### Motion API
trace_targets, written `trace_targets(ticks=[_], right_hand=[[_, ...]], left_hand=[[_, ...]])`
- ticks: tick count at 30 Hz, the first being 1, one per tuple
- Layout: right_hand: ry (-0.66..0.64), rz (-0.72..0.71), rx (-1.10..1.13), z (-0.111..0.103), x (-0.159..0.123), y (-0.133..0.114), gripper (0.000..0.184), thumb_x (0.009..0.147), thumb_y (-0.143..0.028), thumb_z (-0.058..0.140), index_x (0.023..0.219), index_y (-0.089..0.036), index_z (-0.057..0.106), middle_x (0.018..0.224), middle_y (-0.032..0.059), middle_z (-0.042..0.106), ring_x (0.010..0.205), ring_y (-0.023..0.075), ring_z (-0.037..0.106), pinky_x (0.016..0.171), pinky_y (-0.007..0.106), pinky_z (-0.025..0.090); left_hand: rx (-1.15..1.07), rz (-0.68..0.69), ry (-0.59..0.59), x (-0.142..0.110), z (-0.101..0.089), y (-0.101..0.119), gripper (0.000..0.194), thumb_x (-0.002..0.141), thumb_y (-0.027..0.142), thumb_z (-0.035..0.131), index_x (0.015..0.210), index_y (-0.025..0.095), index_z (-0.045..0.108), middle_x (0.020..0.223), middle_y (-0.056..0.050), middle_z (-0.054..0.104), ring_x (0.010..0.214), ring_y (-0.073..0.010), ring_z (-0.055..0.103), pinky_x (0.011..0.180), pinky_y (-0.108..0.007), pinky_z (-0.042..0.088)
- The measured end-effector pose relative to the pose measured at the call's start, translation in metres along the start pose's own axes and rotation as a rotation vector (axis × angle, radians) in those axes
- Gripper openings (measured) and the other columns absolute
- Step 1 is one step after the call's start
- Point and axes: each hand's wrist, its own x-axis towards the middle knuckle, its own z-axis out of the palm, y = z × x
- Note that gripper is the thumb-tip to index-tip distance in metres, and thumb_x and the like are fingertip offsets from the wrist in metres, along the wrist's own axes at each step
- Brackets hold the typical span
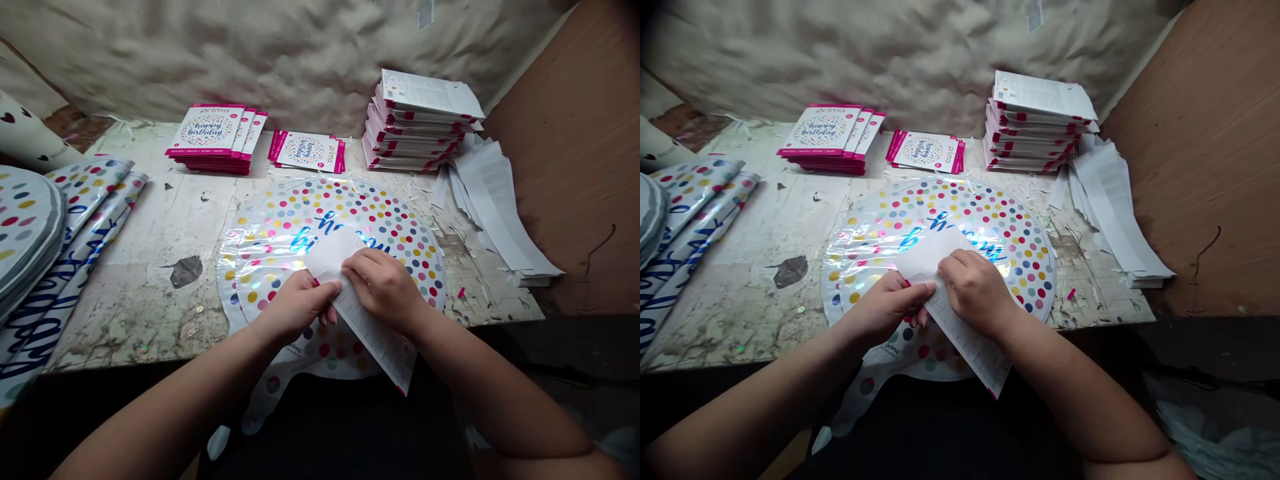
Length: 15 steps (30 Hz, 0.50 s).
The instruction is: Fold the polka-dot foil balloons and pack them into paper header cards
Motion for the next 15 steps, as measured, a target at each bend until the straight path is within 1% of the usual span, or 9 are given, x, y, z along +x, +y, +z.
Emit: trace_targets(ticks=[2,5,7,9,11,13,15], right_hand=[[-0.025,0.017,0.029,-0.003,0.000,0.001,0.017,0.086,-0.013,0.045,0.081,-0.014,0.061,0.079,0.0069,0.062,0.078,0.0179,0.057,0.070,0.028,0.044],[-0.133,0.010,0.013,-0.011,-0.003,0.000,0.016,0.086,-0.011,0.045,0.084,-0.015,0.061,0.080,0.0057,0.063,0.076,0.0159,0.057,0.066,0.026,0.042],[-0.206,-0.039,-0.108,-0.014,-0.005,-0.005,0.018,0.086,-0.010,0.044,0.082,-0.015,0.061,0.078,0.0059,0.062,0.072,0.0159,0.056,0.062,0.026,0.039],[-0.245,-0.094,-0.265,-0.013,-0.004,-0.011,0.019,0.084,-0.009,0.042,0.076,-0.015,0.059,0.072,0.0060,0.059,0.065,0.0163,0.052,0.056,0.027,0.036],[-0.247,-0.138,-0.378,-0.010,-0.001,-0.018,0.019,0.081,-0.007,0.042,0.073,-0.015,0.056,0.070,0.0061,0.056,0.062,0.0168,0.049,0.052,0.027,0.032],[-0.215,-0.157,-0.408,-0.011,0.002,-0.020,0.017,0.078,-0.006,0.041,0.074,-0.015,0.055,0.072,0.0070,0.055,0.063,0.0178,0.048,0.052,0.028,0.033],[-0.175,-0.125,-0.357,-0.024,-0.001,-0.014,0.018,0.077,-0.005,0.040,0.078,-0.015,0.055,0.076,0.0081,0.056,0.069,0.0186,0.049,0.057,0.028,0.037]], left_hand=[[-0.018,-0.011,-0.011,0.000,0.001,0.000,0.033,0.072,0.033,0.057,0.047,0.012,0.058,0.040,-0.004,0.057,0.035,-0.0088,0.048,0.041,-0.019,0.037],[-0.023,-0.028,-0.031,-0.002,0.001,0.000,0.033,0.074,0.032,0.055,0.049,0.011,0.060,0.042,-0.005,0.059,0.037,-0.0090,0.050,0.041,-0.019,0.038],[0.012,-0.030,-0.029,-0.003,0.001,0.001,0.034,0.076,0.031,0.055,0.049,0.011,0.060,0.043,-0.005,0.060,0.037,-0.0090,0.051,0.042,-0.018,0.039],[0.048,-0.023,-0.016,-0.004,0.003,0.003,0.033,0.076,0.029,0.055,0.049,0.011,0.060,0.045,-0.006,0.061,0.039,-0.0096,0.053,0.043,-0.019,0.041],[0.059,-0.009,-0.007,-0.004,0.003,0.004,0.032,0.077,0.028,0.055,0.050,0.011,0.061,0.046,-0.006,0.062,0.040,-0.0104,0.055,0.044,-0.019,0.043],[0.043,0.000,-0.001,-0.002,0.002,0.005,0.029,0.077,0.025,0.055,0.052,0.011,0.061,0.047,-0.006,0.062,0.040,-0.0106,0.055,0.044,-0.019,0.044],[0.001,0.000,0.027,0.000,0.001,0.002,0.028,0.078,0.022,0.055,0.054,0.009,0.062,0.046,-0.007,0.062,0.039,-0.0098,0.054,0.043,-0.018,0.043]])
